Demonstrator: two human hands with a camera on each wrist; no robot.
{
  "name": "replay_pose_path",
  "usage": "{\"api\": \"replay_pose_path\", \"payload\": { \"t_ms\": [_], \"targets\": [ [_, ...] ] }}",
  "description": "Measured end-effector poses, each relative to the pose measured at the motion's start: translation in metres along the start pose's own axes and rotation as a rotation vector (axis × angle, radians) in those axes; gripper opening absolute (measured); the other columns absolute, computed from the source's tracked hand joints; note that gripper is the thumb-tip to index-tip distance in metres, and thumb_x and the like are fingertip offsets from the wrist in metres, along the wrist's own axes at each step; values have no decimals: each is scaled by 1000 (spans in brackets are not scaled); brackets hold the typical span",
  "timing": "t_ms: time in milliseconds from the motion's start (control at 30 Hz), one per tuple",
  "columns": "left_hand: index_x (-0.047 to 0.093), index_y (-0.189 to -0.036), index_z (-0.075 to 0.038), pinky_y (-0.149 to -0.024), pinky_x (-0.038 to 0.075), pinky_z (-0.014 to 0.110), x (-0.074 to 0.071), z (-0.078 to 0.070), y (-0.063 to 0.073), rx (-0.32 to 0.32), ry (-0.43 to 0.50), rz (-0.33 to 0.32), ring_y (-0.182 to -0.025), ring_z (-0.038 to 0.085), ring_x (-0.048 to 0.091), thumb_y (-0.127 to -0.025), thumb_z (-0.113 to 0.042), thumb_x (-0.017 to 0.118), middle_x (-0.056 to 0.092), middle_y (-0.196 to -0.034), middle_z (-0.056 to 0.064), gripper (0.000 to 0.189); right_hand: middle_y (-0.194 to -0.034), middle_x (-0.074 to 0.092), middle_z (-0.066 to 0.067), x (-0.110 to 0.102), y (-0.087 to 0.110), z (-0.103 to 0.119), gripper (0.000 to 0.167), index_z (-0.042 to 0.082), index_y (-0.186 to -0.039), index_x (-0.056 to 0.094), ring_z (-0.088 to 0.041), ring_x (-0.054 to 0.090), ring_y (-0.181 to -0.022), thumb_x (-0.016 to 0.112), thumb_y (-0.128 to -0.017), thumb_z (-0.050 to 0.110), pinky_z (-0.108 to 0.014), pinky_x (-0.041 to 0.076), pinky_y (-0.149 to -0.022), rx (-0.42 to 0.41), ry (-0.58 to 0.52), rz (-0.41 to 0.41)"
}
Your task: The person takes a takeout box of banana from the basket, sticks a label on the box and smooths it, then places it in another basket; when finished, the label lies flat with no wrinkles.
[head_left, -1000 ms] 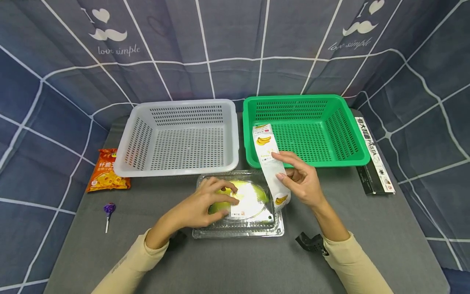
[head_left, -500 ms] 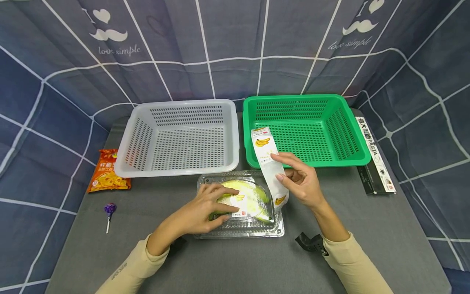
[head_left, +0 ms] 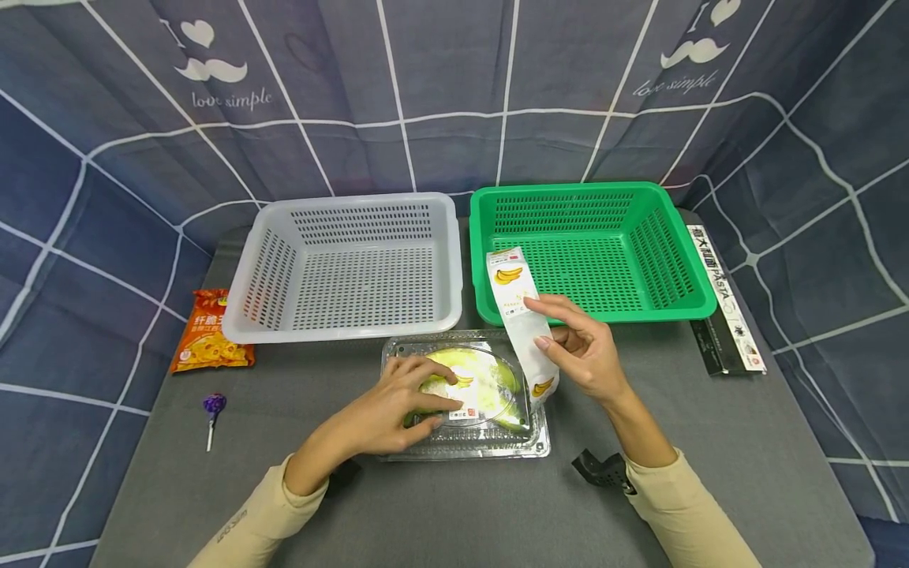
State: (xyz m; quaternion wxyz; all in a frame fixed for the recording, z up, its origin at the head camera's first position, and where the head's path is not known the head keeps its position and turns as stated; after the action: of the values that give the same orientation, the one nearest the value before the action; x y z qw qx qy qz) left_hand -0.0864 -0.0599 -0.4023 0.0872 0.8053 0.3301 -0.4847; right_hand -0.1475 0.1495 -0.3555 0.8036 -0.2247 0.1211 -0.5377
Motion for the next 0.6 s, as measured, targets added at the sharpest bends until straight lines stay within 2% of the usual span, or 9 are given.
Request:
{"api": "replay_pose_path", "payload": {
  "t_ms": [233,433,600],
  "targets": [
    [72,-122,-24,-97,26,52,0,2,2,-18,9,-6,-129,23,38,-91,-20,69,51,-137,2,31,-130,54,-13,0,0,0,41,-23,-125,52,-16,66,-86,62,-86,-12,-23,54,-67,3,-3,0],
    [72,-123,-22,-97,26,53,-1,-1,2,-4,6,-9,-131,23,37,-91,-17,67,51,-139,1,32,-130,54,-13,1,-1,1,41,-23,-125,52,-16,66,-87,62,-86,-11,-23,54,-67,-7,-7,5],
    [72,-123,-24,-95,27,51,0,-1,2,-12,-8,11,-123,20,41,-92,-17,65,54,-124,-3,32,-130,54,-13,1,-1,1,41,-22,-125,52,-16,66,-87,61,-86,-12,-23,54,-67,-14,-13,8]
  ]
}}
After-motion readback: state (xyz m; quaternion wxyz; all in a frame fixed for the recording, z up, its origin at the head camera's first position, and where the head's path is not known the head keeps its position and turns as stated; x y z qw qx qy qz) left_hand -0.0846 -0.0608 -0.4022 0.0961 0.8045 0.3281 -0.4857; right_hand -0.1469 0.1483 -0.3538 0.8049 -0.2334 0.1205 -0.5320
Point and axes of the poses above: each hand's wrist, its own y-axis away from the middle knuckle, its own x-axis out of the palm, z = x × y, the point moved 9 cm from there along -y, towards the middle knuckle
